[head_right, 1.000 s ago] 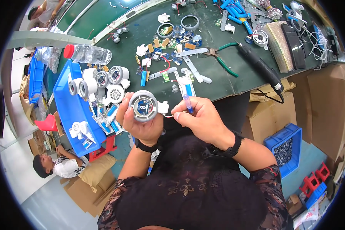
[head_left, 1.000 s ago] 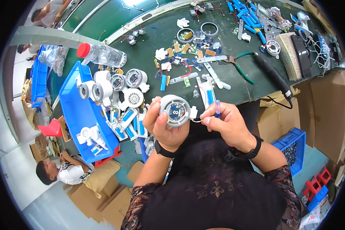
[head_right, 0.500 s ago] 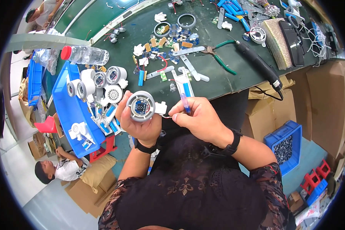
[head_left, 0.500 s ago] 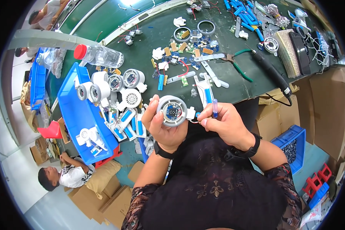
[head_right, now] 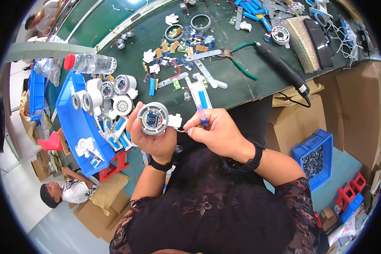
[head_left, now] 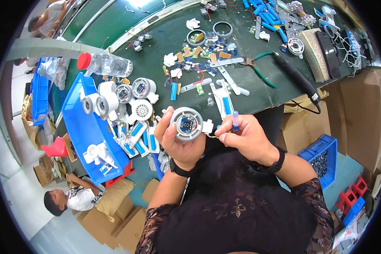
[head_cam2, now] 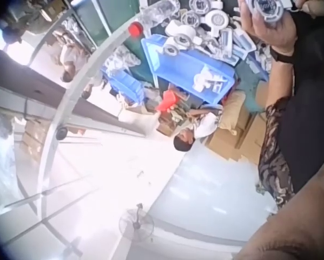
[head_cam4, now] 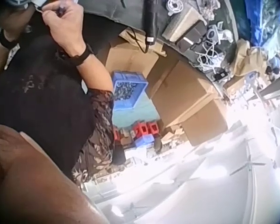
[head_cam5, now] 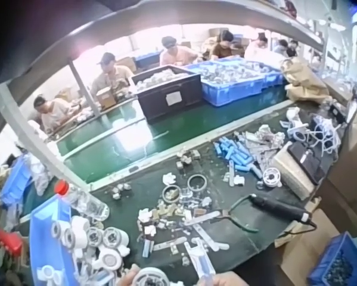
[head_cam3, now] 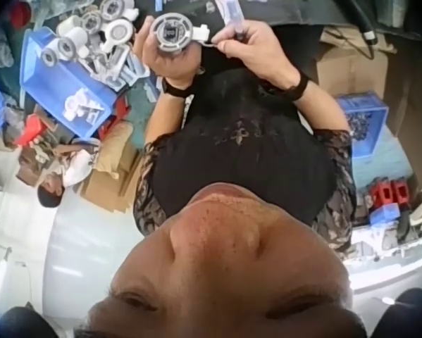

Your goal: Assemble small plastic and electronic parts using a manual screwdriver and hand manipulation.

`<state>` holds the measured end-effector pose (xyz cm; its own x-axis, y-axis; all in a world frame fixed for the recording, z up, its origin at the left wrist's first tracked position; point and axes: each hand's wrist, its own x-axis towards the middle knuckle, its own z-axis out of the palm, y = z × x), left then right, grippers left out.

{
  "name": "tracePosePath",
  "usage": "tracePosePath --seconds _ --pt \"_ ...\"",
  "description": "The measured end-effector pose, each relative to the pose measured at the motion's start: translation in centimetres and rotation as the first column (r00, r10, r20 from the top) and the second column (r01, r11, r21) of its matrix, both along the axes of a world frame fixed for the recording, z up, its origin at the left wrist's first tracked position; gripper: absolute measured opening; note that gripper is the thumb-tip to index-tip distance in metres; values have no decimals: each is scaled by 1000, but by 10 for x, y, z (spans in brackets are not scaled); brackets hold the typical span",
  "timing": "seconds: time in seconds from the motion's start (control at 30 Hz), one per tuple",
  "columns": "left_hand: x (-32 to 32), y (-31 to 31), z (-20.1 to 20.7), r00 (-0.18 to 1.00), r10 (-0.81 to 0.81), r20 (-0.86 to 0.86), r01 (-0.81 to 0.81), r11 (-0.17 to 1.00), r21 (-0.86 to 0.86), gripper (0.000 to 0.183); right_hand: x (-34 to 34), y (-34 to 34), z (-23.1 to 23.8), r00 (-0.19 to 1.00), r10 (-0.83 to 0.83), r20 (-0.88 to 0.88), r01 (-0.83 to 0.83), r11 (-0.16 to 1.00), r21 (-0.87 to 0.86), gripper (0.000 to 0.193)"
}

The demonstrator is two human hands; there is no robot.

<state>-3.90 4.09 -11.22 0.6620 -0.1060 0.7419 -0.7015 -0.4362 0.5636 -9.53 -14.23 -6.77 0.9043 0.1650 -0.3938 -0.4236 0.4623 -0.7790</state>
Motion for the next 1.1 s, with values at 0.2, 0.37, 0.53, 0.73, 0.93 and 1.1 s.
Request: tracePosePath --seconds 0.2,0.37,0.53,0.73,0.93,1.1 --pt "1 1 -3 999 -24 -42 21 997 -74 81 3 -1 2 997 71 -31 -71 997 -14 11" --pt "2 0 -1 999 -24 -47 21 998 -51 80 4 -3 0 996 76 -40 -75 997 16 12" --pt "3 0 -1 998 -37 -55 33 997 -65 80 6 -5 3 993 64 -99 -60 997 40 12" --pt "0 1 -3 999 -25 -46 22 998 -51 83 2 -3 -4 995 97 -35 -99 992 -83 8" --pt "1 1 -4 998 -37 -45 35 999 -38 84 3 -3 -6 995 79 -61 -85 991 -102 8" --pt "3 0 0 992 -61 -107 52 995 -88 84 4 -6 -5 985 54 -164 -33 992 124 13"
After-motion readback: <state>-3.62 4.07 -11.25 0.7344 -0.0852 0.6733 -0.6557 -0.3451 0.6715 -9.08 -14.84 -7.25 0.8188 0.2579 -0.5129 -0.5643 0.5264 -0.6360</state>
